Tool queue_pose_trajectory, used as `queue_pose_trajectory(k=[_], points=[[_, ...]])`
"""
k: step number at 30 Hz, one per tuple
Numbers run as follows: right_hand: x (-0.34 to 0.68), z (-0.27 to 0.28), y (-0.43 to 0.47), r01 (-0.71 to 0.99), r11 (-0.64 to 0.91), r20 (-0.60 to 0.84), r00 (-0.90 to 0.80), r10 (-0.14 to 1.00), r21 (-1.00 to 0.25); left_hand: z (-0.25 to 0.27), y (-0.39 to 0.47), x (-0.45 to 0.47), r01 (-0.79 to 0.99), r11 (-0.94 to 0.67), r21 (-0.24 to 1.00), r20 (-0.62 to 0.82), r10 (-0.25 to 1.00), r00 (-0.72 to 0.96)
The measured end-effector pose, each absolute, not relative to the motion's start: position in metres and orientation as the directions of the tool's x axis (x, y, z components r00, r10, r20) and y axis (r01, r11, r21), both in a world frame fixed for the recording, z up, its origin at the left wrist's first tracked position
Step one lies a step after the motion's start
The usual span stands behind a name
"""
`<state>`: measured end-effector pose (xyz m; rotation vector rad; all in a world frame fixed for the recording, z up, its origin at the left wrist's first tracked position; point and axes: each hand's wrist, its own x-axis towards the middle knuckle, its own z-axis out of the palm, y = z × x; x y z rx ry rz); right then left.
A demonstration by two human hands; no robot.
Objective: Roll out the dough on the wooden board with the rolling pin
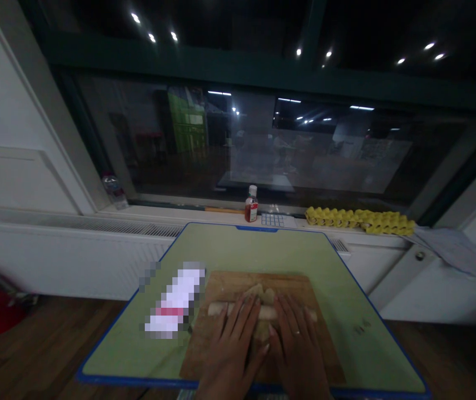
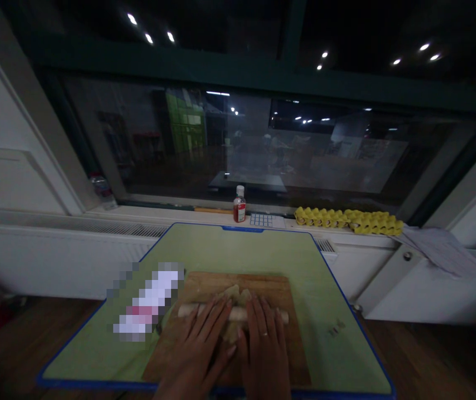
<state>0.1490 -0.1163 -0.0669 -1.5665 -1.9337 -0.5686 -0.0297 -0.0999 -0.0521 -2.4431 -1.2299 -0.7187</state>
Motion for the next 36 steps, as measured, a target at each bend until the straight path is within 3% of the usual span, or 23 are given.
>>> queue_pose_trajectory(k=[12, 22, 31, 36], points=[[0.156, -0.059, -0.137, 0.951, 0.302, 0.587, -0.284, 0.758, 0.07, -0.051, -0.119, -0.034, 0.794, -0.605, -0.058, 0.474, 0.684, 0.555], [0.155, -0.06, -0.137, 0.956, 0.288, 0.589, -0.267, 0.763, 0.06, -0.051, -0.119, -0.035, 0.796, -0.605, -0.038, 0.47, 0.692, 0.548], [0.161, -0.058, -0.142, 0.961, 0.267, 0.594, -0.257, 0.762, 0.073, -0.041, -0.112, -0.054, 0.823, -0.547, -0.153, 0.516, 0.666, 0.538], [0.153, -0.056, -0.144, 0.967, 0.252, 0.609, -0.227, 0.76, 0.047, -0.043, -0.112, -0.058, 0.838, -0.525, -0.149, 0.525, 0.676, 0.517]])
